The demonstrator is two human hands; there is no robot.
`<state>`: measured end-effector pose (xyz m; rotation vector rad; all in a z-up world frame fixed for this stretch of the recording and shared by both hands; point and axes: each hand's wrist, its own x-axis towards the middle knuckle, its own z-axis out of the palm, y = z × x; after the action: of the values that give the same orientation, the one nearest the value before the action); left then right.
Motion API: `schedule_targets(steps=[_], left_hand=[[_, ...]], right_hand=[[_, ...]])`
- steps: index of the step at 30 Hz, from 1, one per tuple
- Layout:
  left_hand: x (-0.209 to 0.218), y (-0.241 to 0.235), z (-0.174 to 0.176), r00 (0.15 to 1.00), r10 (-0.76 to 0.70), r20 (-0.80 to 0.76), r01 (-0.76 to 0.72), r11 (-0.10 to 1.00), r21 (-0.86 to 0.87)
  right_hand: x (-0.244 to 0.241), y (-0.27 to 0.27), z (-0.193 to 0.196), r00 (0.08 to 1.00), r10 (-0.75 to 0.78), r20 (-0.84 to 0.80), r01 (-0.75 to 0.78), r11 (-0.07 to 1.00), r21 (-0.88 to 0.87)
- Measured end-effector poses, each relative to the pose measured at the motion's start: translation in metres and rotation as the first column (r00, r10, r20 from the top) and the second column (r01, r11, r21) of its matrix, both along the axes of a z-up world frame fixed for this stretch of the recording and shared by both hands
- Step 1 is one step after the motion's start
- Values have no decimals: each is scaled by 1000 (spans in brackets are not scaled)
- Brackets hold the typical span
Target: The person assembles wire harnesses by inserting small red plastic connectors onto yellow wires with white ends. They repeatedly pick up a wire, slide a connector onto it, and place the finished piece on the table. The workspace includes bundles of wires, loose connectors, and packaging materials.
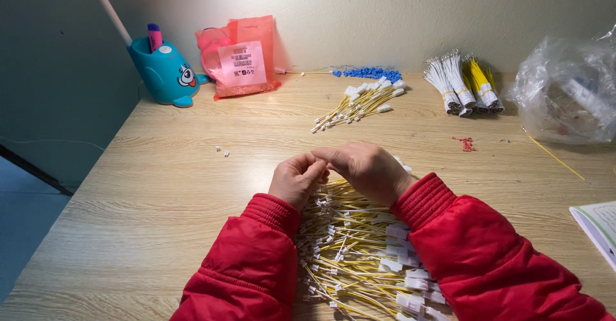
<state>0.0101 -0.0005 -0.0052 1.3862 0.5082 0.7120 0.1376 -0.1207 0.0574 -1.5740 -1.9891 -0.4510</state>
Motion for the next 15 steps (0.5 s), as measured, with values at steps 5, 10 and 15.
schedule_targets(steps=[5,10,15], left_hand=[[-7,-3,7,998,-50,43,52,998,-37],[-4,5,-8,991,-98,92,105,991,-79],[-6,2,-6,985,-113,133,128,986,-107]], right_hand=[[-2,2,6,935,-15,-354,-6,998,-59],[-4,4,7,899,-41,-436,-11,993,-115],[-11,0,12,848,-1,-530,-49,996,-80]])
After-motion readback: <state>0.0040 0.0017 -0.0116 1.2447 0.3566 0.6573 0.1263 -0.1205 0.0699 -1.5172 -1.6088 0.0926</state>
